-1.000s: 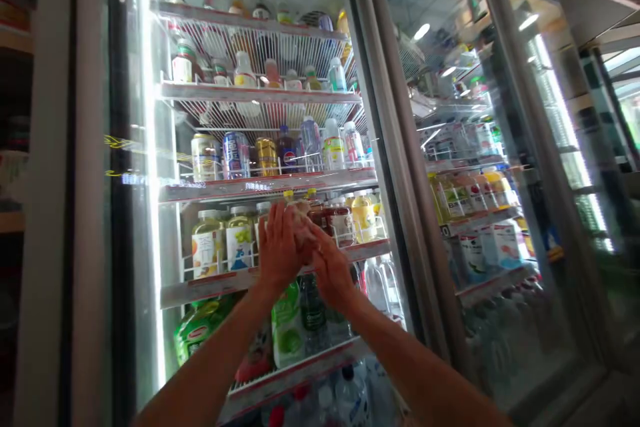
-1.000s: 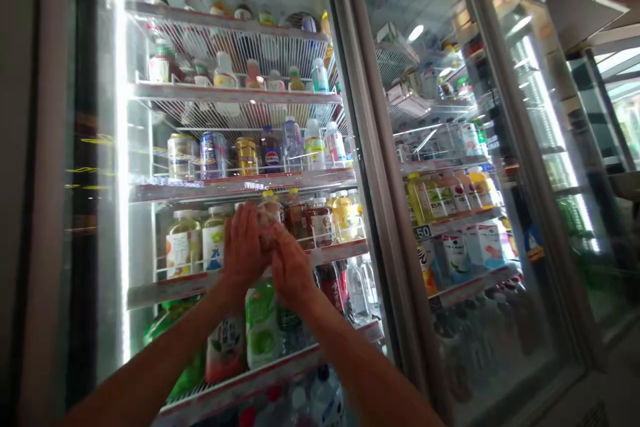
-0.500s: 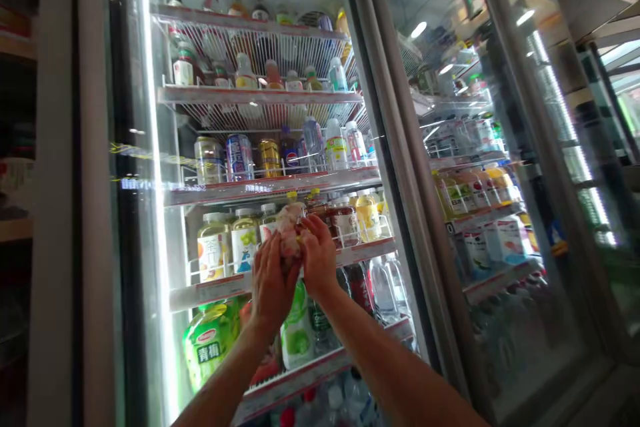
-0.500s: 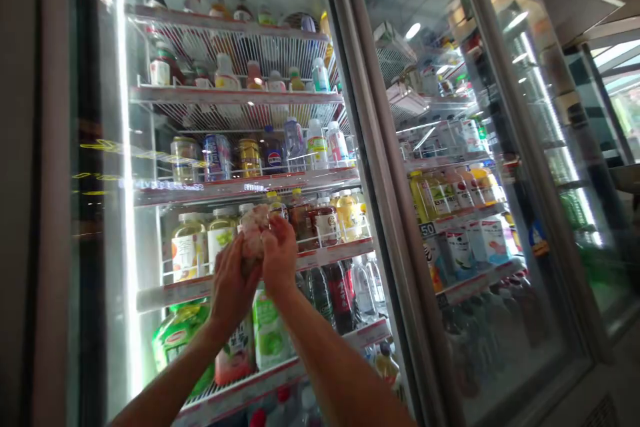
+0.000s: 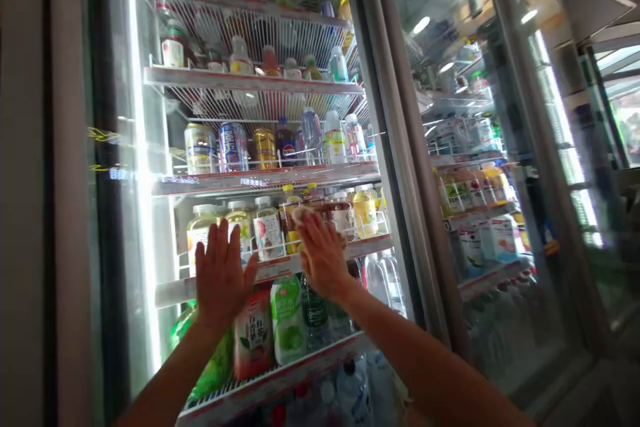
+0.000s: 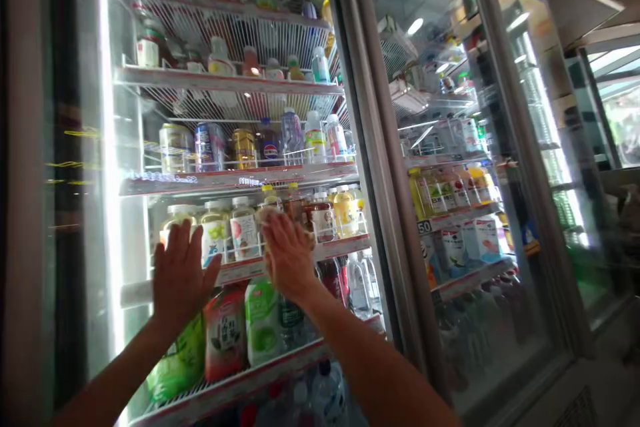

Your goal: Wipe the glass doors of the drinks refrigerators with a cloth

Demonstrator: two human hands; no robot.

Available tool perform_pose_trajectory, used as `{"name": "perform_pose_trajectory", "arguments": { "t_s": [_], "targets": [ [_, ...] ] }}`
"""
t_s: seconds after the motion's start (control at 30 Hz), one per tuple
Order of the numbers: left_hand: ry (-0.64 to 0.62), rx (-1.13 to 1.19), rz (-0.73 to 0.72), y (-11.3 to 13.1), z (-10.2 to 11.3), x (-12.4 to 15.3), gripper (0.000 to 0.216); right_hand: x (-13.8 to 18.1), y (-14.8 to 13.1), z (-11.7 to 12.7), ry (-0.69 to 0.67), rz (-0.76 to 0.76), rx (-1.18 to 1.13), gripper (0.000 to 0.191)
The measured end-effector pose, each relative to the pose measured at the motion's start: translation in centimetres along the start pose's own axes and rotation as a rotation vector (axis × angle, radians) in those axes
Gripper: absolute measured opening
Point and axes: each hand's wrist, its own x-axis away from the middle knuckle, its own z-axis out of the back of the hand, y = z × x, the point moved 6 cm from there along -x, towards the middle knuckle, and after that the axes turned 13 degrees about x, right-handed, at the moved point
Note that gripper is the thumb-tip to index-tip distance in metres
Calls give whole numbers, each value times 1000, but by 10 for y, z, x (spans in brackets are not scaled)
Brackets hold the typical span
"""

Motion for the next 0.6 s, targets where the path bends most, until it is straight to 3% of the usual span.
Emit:
{"name": "perform_pose_trajectory", "arguments": {
  "t_s": [0.07,0.1,0.17,0.27,0.33,0.43,0.5,0.53,0.6],
  "targets": [
    [-16,-26,-18,0,-3,1,66,11,-2,-10,-73,154,106,56],
    [-22,-32,-20,1,-4,1,66,13,10,-11,-72,158,151,54],
    [-27,-29,-18,4,-5,1,67,10,52,-3,-19,13,227,51],
    [-16,-6,-9,6,-6,1,69,5,109,13,121,-371,269,52],
    [-8,4,-10,6,-6,1,70,5,100,12,133,-377,233,55],
    [-5,-10,-33,4,-5,2,71,12,43,-4,-7,-9,147,59],
    [-3,-24,-51,4,-4,3,71,19,32,-8,-70,115,137,59],
    [-5,-31,-52,4,-4,4,71,20,41,-7,-68,81,157,58],
    [-7,-44,-45,5,-5,5,71,17,78,1,-9,-152,225,56]
  ]
}}
